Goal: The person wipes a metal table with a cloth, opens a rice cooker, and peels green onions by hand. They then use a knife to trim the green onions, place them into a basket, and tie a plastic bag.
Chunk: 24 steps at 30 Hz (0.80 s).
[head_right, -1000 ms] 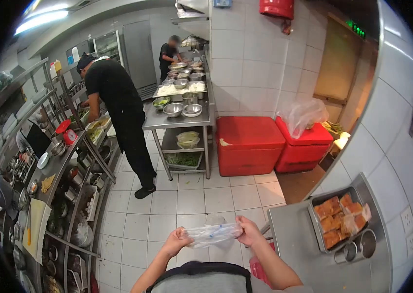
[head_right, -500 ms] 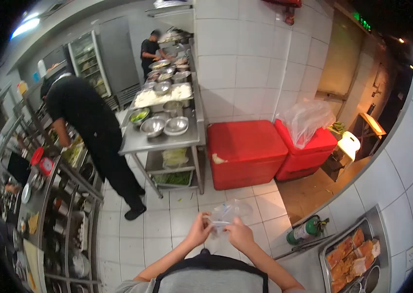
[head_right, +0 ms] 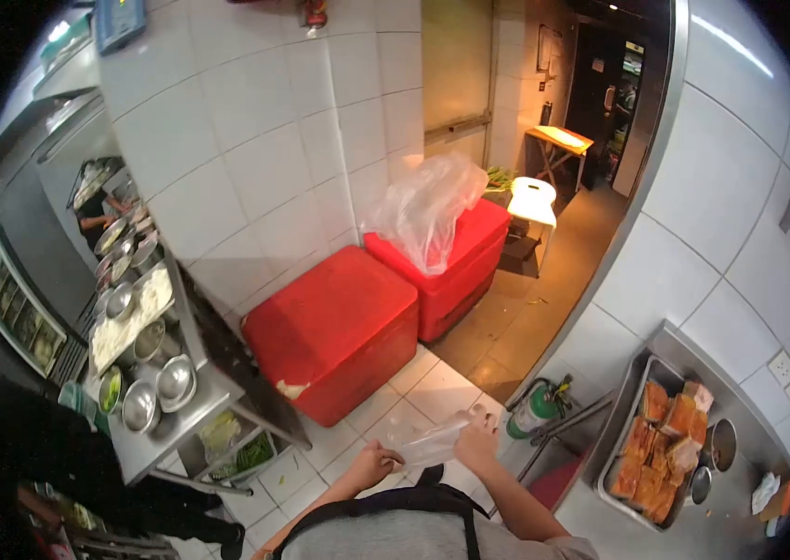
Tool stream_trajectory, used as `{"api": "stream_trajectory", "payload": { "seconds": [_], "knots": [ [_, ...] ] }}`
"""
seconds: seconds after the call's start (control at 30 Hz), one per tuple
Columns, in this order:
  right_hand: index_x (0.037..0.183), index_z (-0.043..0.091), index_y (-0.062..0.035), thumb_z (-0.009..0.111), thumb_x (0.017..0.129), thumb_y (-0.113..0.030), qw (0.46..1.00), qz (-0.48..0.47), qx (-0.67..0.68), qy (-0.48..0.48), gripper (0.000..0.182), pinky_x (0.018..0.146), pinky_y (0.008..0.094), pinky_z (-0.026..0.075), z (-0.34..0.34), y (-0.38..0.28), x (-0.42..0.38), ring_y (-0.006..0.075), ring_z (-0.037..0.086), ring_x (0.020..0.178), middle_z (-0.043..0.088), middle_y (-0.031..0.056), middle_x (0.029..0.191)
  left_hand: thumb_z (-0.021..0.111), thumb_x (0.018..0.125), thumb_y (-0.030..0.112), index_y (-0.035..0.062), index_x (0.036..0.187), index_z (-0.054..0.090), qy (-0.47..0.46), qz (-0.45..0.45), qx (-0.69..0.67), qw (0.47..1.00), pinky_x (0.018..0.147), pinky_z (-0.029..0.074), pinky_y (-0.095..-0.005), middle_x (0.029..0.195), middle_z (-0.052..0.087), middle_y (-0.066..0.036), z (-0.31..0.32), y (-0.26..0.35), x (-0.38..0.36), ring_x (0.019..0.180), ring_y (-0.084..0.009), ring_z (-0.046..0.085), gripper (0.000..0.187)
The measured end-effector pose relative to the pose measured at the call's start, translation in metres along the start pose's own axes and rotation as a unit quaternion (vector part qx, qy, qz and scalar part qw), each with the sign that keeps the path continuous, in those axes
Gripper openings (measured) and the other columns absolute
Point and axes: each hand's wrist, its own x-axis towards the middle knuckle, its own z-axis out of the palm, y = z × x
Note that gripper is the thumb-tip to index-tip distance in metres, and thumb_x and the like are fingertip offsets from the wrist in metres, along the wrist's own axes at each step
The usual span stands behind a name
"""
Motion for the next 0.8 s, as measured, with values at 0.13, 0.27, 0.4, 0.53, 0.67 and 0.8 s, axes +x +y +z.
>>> {"api": "stream_trajectory", "payload": {
  "seconds": [0.13, 0.27, 0.4, 0.53, 0.67, 0.8],
  "knots": [
    [0.101, 0.062, -0.0113, 0.052, 0.071, -0.014, 0.991, -0.081, 0.038, -0.104, 0.032, 0.087, 0.0493, 0.036, -0.001, -0.012, 0.066, 0.0357, 0.036, 0.112, 0.035, 0.0151, 0.126, 0.059, 0.063, 0.004, 0.0054, 0.108, 0.056, 0.098, -0.106, 0.109, 0.983, 0.081, 0.045, -0.0431, 0.097, 0.047, -0.023, 0.002, -0.064, 0.064, 0.090, -0.0400, 0.052, 0.045],
    [0.105, 0.061, -0.0099, 0.052, 0.070, -0.012, 0.976, -0.100, 0.094, -0.172, 0.037, 0.092, 0.0507, 0.034, -0.026, -0.008, 0.152, 0.0385, 0.034, 0.114, 0.033, 0.0170, 0.129, 0.059, 0.062, 0.007, 0.0037, 0.120, 0.047, 0.051, -0.183, 0.105, 0.976, 0.089, 0.043, -0.0419, 0.114, 0.044, -0.029, -0.031, -0.071, 0.131, 0.105, -0.0420, 0.048, 0.060],
    [0.109, 0.059, -0.0098, 0.053, 0.073, -0.016, 0.950, -0.142, 0.164, -0.226, 0.037, 0.092, 0.0470, 0.036, 0.009, 0.024, 0.235, 0.0409, 0.037, 0.110, 0.032, 0.0169, 0.130, 0.059, 0.061, 0.008, 0.0014, 0.122, 0.044, -0.003, -0.148, 0.043, 0.988, 0.092, 0.041, -0.0422, 0.122, 0.041, -0.028, -0.053, -0.084, 0.184, 0.108, -0.0422, 0.047, 0.064],
    [0.111, 0.058, -0.0099, 0.053, 0.080, -0.020, 0.909, -0.206, 0.293, -0.214, 0.033, 0.093, 0.0418, 0.038, 0.037, 0.075, 0.289, 0.0349, 0.042, 0.111, 0.046, 0.0185, 0.119, 0.056, 0.061, 0.007, -0.0027, 0.117, 0.046, 0.002, -0.181, 0.090, 0.979, 0.093, 0.041, -0.0424, 0.127, 0.040, -0.027, -0.069, -0.141, 0.250, 0.109, -0.0412, 0.047, 0.058],
    [0.112, 0.057, -0.0072, 0.055, 0.080, -0.021, 0.971, -0.101, 0.183, -0.114, 0.034, 0.091, 0.0400, 0.040, 0.057, 0.155, 0.313, 0.0344, 0.048, 0.105, 0.054, 0.0199, 0.109, 0.049, 0.065, -0.002, -0.0046, 0.116, 0.045, 0.154, -0.022, 0.056, 0.986, 0.090, 0.042, -0.0424, 0.123, 0.044, -0.027, -0.130, -0.139, 0.350, 0.107, -0.0402, 0.049, 0.051],
    [0.111, 0.058, -0.0065, 0.058, 0.078, -0.023, 0.958, 0.097, 0.094, -0.254, 0.037, 0.088, 0.0405, 0.042, 0.056, 0.208, 0.332, 0.0355, 0.050, 0.103, 0.057, 0.0179, 0.106, 0.041, 0.070, -0.010, -0.0037, 0.125, 0.038, 0.288, 0.128, 0.045, 0.948, 0.092, 0.040, -0.0393, 0.122, 0.044, -0.026, -0.194, -0.112, 0.489, 0.113, -0.0394, 0.044, 0.055]
  ]
}}
